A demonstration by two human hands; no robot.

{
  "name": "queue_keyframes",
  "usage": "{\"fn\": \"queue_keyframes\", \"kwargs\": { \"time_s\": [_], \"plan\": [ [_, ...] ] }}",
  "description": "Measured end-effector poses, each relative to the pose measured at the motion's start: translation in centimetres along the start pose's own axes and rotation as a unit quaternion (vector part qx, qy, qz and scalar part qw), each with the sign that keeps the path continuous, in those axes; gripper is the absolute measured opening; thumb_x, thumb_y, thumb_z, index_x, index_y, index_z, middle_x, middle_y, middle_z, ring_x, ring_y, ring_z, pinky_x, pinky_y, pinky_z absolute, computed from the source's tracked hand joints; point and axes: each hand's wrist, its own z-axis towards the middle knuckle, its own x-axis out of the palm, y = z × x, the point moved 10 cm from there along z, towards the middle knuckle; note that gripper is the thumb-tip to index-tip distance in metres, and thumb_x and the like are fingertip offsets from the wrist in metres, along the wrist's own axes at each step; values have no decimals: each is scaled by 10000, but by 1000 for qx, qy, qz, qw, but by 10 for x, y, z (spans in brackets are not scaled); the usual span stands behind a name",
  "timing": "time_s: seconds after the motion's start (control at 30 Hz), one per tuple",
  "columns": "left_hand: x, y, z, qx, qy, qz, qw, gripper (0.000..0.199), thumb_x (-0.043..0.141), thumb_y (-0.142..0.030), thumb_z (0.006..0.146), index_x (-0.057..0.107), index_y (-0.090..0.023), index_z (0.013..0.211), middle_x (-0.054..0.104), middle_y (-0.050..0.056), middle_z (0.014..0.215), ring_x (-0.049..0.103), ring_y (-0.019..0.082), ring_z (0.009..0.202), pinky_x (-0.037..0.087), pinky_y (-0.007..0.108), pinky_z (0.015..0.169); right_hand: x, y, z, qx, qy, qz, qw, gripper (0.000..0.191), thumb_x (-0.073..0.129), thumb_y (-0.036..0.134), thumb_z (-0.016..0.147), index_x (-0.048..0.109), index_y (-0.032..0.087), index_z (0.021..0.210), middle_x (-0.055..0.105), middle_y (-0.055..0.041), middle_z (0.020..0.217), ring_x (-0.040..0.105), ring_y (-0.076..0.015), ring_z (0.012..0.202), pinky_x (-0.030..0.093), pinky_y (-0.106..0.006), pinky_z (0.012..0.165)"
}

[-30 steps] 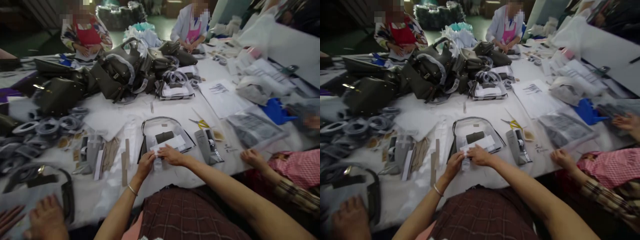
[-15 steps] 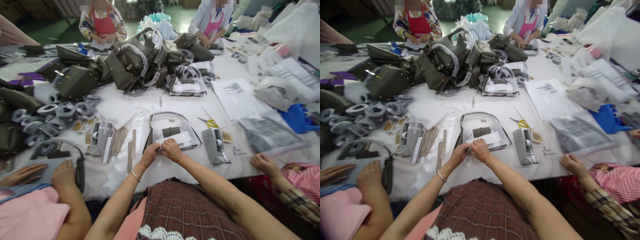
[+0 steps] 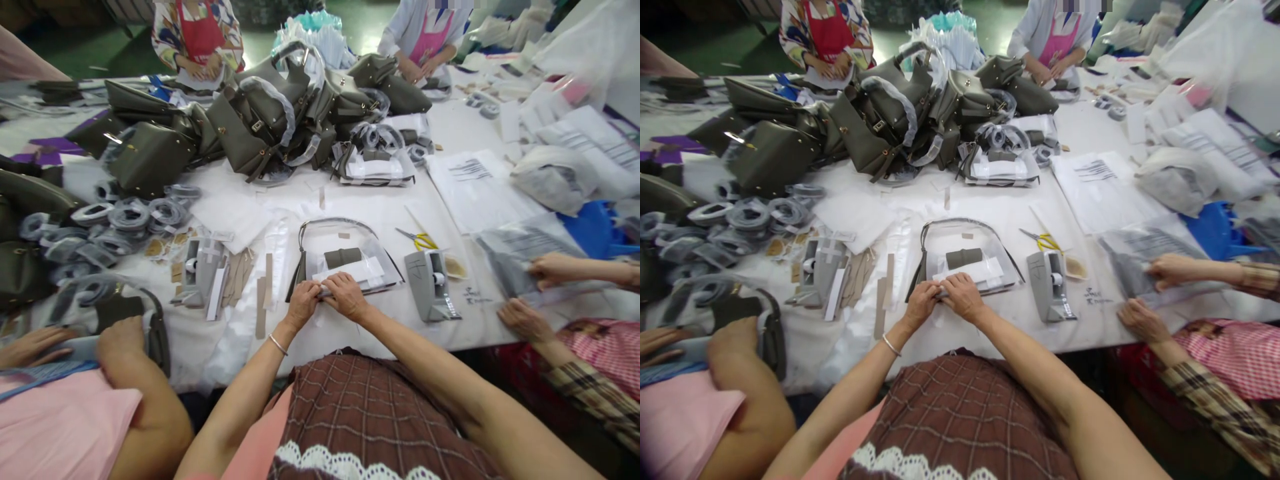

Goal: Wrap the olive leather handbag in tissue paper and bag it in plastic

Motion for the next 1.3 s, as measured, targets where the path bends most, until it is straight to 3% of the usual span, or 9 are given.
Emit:
{"fn": "queue_keyframes", "kwargs": {
  "time_s": [0.1, 0.23, 0.33, 0.47, 0.6, 0.83, 1.1, 1.2, 1.3],
  "plan": [
    [1, 2, 2, 4, 19, -8, 1000, 171, 579, -69, 830, 609, -190, 947, 645, 70, 1045, 575, 221, 990, 487, 371, 862, -5, 21, -22, -37, 18, 53, 998, 224, 577, 387, 924, 599, 179, 1005, 618, -76, 984, 493, -220, 948, 355, -379, 862],
    [2, 3, 1, 0, 30, -14, 999, 220, 566, -35, 806, 605, -196, 951, 638, 63, 1076, 559, 221, 1029, 472, 369, 899, 39, 55, -44, -94, 151, 62, 982, 217, 664, 366, 858, 617, 170, 937, 626, -72, 958, 515, -217, 895, 395, -350, 788],
    [2, 3, 0, 0, 27, -12, 1000, 230, 558, -29, 800, 600, -196, 952, 637, 63, 1080, 557, 225, 1032, 478, 377, 915, 73, 58, -39, -59, 210, 24, 976, 150, 614, 243, 877, 636, 124, 964, 637, -106, 960, 536, -236, 913, 428, -364, 789],
    [0, 5, 0, -1, 22, -18, 1000, 283, 529, 4, 772, 597, -196, 961, 634, 71, 1082, 560, 227, 1038, 490, 389, 930, 86, 61, -24, -66, 207, -11, 976, 237, 455, 127, 940, 640, 69, 1076, 643, -157, 1002, 555, -240, 907, 452, -379, 775],
    [2, 7, 1, -2, 31, -37, 999, 325, 518, 13, 750, 603, -207, 973, 634, 72, 1086, 565, 227, 1054, 493, 405, 937, 84, 58, -20, -79, 191, 0, 978, 240, 448, 120, 951, 652, 74, 1069, 651, -144, 993, 559, -232, 910, 455, -371, 788],
    [6, 9, 0, -1, 44, -32, 999, 270, 582, -45, 800, 596, -204, 1018, 631, 82, 1111, 578, 231, 1061, 498, 399, 913, 74, 52, -34, -95, 176, 65, 978, 161, 509, 136, 917, 648, 144, 836, 633, -80, 833, 513, -201, 833, 400, -343, 776],
    [4, 8, 1, 18, 39, -27, 999, 256, 615, -93, 844, 583, -204, 1072, 630, 84, 1151, 578, 233, 1087, 499, 396, 917, 65, 37, -65, -23, 192, 102, 976, 98, 556, 148, 888, 609, 150, 806, 614, -54, 795, 505, -181, 779, 370, -301, 736],
    [4, 8, 0, 12, 30, -20, 999, 267, 590, -102, 863, 589, -206, 1109, 630, 94, 1166, 582, 229, 1099, 501, 401, 922, 51, 41, -61, -32, 172, 114, 978, 131, 548, 160, 897, 597, 161, 776, 611, -44, 763, 511, -177, 754, 380, -300, 724],
    [3, 4, -2, 22, 7, -7, 1000, 253, 556, -102, 883, 590, -189, 1118, 635, 100, 1166, 591, 231, 1085, 509, 397, 903, 20, 40, -40, -41, 95, 127, 987, 178, 507, 176, 926, 603, 173, 775, 651, -66, 879, 551, -189, 862, 418, -333, 807]
  ]
}}
